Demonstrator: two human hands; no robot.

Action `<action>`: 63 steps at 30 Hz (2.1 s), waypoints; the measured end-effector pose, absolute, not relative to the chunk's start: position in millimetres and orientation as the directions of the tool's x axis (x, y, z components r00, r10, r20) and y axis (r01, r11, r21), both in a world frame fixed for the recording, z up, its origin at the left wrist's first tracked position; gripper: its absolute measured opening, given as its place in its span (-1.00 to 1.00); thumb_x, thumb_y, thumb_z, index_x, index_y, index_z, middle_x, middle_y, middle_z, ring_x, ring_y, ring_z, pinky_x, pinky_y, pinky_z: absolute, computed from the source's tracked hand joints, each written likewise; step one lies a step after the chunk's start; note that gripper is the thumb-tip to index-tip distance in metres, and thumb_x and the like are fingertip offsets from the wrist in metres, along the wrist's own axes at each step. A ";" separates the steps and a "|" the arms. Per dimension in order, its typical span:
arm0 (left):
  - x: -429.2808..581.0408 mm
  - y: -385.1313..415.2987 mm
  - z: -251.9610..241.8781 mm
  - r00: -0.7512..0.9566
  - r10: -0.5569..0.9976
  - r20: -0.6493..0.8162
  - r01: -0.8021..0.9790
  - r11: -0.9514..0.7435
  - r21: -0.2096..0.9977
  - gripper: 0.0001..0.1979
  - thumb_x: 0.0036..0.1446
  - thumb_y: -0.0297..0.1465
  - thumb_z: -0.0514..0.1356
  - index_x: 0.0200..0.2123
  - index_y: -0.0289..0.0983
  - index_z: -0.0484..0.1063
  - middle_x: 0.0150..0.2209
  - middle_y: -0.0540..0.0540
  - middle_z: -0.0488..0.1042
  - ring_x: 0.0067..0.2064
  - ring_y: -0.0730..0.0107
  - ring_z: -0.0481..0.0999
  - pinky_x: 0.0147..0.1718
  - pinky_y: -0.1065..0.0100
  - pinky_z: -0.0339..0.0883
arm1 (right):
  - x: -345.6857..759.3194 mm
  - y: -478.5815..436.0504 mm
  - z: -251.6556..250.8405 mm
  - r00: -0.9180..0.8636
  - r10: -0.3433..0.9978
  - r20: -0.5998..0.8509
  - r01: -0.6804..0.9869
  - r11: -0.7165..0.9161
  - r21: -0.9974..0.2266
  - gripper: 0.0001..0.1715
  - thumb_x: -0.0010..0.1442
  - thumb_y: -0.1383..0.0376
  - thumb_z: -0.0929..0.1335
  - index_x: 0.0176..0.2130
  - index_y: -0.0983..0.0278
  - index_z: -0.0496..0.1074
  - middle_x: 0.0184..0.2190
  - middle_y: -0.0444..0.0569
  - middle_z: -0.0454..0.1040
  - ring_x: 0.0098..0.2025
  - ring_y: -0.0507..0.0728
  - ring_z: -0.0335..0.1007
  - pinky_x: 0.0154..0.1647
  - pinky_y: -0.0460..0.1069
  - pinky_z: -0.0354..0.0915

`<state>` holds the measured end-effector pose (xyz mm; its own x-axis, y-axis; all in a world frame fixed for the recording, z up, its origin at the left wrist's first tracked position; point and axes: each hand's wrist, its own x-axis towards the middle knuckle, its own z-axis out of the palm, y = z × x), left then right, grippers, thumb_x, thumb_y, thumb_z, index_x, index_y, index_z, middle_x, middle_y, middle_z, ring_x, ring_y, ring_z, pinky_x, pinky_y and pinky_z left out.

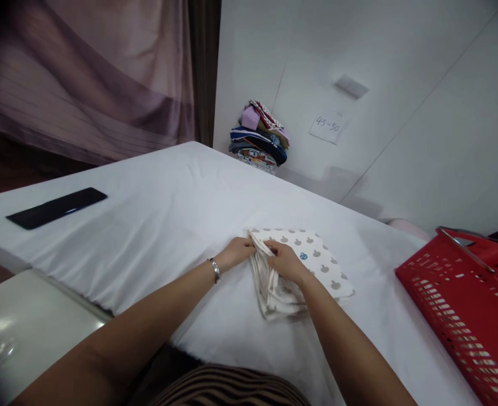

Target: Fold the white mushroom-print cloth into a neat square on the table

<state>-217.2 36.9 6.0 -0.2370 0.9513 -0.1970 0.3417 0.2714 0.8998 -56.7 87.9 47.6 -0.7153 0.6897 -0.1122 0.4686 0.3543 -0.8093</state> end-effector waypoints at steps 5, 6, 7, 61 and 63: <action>-207.9 33.2 16.0 -0.145 0.932 -0.331 0.186 0.354 0.917 -0.83 -0.06 -0.42 0.13 -0.65 -0.30 0.34 -0.76 0.13 0.11 -0.69 0.61 0.07 -0.69 0.49 -0.07 | -57.3 85.4 50.5 -0.708 0.692 -0.142 0.473 0.314 -0.823 -0.44 -0.15 0.42 0.21 -0.11 0.22 0.42 -0.36 -0.14 0.49 -0.40 0.07 0.34 -0.44 -0.10 0.20; -206.8 33.1 17.3 -0.135 0.927 -0.349 0.157 0.368 0.916 -0.82 -0.07 -0.43 0.15 -0.67 -0.30 0.32 -0.78 0.14 0.09 -0.71 0.62 0.04 -0.70 0.49 -0.09 | -57.6 85.2 50.5 -0.703 0.696 -0.143 0.471 0.306 -0.827 -0.45 -0.15 0.42 0.22 -0.11 0.23 0.42 -0.36 -0.14 0.49 -0.39 0.07 0.35 -0.43 -0.10 0.21; -205.8 33.3 18.1 -0.134 0.922 -0.363 0.131 0.379 0.916 -0.82 -0.08 -0.43 0.16 -0.67 -0.30 0.31 -0.78 0.14 0.08 -0.71 0.62 0.04 -0.71 0.49 -0.10 | -57.8 85.1 50.2 -0.701 0.699 -0.140 0.467 0.302 -0.831 -0.46 -0.15 0.42 0.22 -0.12 0.23 0.43 -0.36 -0.14 0.49 -0.38 0.08 0.35 -0.42 -0.09 0.21; -206.8 55.1 -6.6 -0.489 0.851 -0.193 0.267 0.356 0.896 -0.80 -0.03 -0.41 0.08 -0.45 -0.33 0.50 -0.40 -0.15 0.54 -0.39 0.37 0.47 -0.50 0.47 0.17 | 42.2 232.7 25.5 -0.210 0.977 -0.023 0.921 0.190 -0.340 -0.57 0.17 0.20 0.17 -0.11 0.37 0.42 -0.07 0.14 0.42 0.01 0.22 0.28 0.03 0.03 0.13; -208.2 57.2 -8.9 -0.472 0.860 -0.191 0.276 0.350 0.895 -0.79 -0.01 -0.42 0.05 -0.43 -0.33 0.49 -0.40 -0.13 0.54 -0.41 0.41 0.46 -0.52 0.48 0.16 | 42.4 235.3 24.2 -0.194 0.979 -0.058 0.910 0.158 -0.383 -0.58 0.18 0.17 0.17 -0.25 0.35 0.48 -0.17 0.11 0.48 -0.08 0.21 0.36 -0.05 -0.01 0.18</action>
<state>-208.2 57.2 -8.9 -0.4723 0.8605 -0.1911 0.2756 0.3501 0.8953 42.4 235.3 24.2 -0.1943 0.9793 -0.0575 0.9103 0.1581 -0.3826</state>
